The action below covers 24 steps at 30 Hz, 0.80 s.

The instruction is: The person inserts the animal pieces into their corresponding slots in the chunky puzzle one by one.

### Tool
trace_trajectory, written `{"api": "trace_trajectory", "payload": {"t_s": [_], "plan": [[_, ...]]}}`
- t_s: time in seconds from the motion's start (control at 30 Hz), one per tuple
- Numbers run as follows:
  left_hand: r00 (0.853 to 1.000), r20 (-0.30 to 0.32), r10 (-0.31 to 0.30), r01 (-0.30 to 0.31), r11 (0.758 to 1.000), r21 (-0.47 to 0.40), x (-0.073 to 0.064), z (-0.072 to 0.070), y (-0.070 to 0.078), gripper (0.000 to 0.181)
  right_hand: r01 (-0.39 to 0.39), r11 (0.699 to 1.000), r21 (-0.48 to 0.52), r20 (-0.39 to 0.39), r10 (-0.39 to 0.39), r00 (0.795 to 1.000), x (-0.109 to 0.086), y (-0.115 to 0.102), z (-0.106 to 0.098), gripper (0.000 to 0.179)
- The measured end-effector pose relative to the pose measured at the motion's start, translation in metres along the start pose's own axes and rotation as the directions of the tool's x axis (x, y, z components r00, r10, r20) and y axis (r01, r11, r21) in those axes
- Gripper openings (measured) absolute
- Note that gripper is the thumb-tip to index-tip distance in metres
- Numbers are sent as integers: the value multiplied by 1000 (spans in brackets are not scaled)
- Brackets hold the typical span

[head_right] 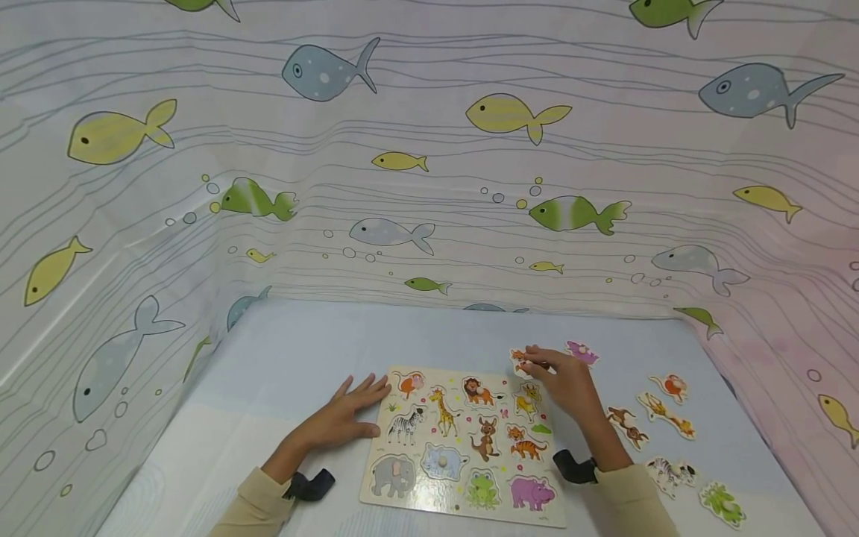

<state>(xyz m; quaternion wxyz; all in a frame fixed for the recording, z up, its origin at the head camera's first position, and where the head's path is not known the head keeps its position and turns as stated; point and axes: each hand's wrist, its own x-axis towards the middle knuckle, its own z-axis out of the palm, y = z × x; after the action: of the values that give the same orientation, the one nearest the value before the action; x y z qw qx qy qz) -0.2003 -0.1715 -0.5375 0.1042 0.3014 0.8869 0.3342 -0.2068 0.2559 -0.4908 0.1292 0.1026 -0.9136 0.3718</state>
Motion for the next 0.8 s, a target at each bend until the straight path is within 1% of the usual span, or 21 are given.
{"api": "trace_trajectory", "payload": {"t_s": [0.13,0.4,0.57,0.73,0.8], "plan": [[1000,4,-4,4,1000,4,0,0,0,81,24,999,25,3,-24,1000,0,-4,5,23],[1000,7,-19,19,1000,-4,0,0,2,80,1,1000,31,58,-2,998,1,-16,15,26],[1000,4,-18,18,1000,6,1,2,-2,80,-6,999,35,76,4,997,4,-22,21,24],[1000,-1,-19,19,1000,16,1,3,-5,81,10,999,47,88,-14,996,7,-27,29,22],[1000,-1,-22,22,1000,19,1,4,-5,81,33,998,57,87,-38,995,8,-29,32,21]]}}
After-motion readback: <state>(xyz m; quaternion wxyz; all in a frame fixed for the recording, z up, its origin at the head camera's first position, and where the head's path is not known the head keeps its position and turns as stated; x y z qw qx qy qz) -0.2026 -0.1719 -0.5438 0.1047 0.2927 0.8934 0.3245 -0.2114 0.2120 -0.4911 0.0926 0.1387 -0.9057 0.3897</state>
